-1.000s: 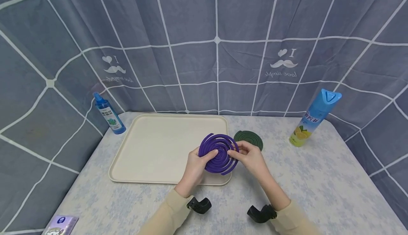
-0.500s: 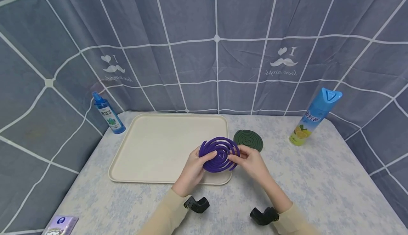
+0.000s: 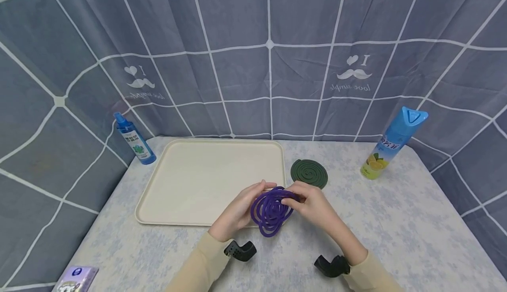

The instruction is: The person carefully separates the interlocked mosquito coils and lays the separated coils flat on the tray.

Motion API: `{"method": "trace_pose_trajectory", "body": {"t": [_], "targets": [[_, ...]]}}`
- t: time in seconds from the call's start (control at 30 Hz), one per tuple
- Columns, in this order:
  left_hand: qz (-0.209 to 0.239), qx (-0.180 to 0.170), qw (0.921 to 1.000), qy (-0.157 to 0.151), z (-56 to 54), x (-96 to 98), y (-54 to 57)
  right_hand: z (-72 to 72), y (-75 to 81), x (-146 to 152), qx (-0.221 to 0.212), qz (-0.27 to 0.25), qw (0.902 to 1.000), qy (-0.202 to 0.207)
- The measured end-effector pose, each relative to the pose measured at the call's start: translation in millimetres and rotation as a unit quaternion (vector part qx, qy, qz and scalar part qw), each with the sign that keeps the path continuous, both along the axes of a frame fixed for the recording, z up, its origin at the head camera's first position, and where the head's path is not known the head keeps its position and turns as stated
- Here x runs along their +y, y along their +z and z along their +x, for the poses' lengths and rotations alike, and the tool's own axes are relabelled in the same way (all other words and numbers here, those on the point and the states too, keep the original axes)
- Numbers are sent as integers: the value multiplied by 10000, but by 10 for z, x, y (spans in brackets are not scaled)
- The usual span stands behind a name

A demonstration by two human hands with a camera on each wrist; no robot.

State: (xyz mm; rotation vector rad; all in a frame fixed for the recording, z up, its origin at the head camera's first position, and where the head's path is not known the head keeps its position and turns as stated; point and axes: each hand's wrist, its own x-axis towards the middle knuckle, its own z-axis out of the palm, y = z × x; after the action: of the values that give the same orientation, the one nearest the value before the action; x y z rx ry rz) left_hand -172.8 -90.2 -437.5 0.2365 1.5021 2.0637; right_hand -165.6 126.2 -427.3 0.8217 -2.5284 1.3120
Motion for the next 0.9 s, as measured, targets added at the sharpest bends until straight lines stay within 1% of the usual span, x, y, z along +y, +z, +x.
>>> {"method": "trace_pose_trajectory", "body": {"t": [0.17, 0.23, 0.3, 0.37, 0.5, 0.57, 0.63, 0.73, 0.83, 0.9], "targets": [[-24, -242, 9994, -241, 5, -9, 9, 43, 23, -42, 804, 221, 9962, 239], [18, -284, 9992, -263, 6, -19, 20, 57, 23, -54, 1005, 288, 9941, 282], [8, -280, 9994, -225, 9, -27, 37, 67, 20, -61, 1113, 319, 9928, 300], [-108, -229, 9996, -113, 14, -35, 58, 72, 17, -66, 1161, 333, 9922, 319], [-551, -43, 9984, 86, 23, -54, 127, 83, 27, -74, 1284, 391, 9905, 313], [-807, 98, 9966, 97, 20, -63, 156, 89, 44, -80, 1381, 419, 9891, 297], [-1026, 310, 9942, 48, 16, -71, 187, 94, 65, -87, 1503, 428, 9873, 282], [-1367, 581, 9888, 112, 16, -78, 215, 100, 97, -101, 1680, 496, 9843, 237], [-1592, 659, 9844, 351, 29, -79, 236, 109, 115, -112, 1767, 530, 9826, 201], [-1632, 644, 9830, 535, 39, -75, 241, 114, 118, -112, 1755, 481, 9832, 172]]}}
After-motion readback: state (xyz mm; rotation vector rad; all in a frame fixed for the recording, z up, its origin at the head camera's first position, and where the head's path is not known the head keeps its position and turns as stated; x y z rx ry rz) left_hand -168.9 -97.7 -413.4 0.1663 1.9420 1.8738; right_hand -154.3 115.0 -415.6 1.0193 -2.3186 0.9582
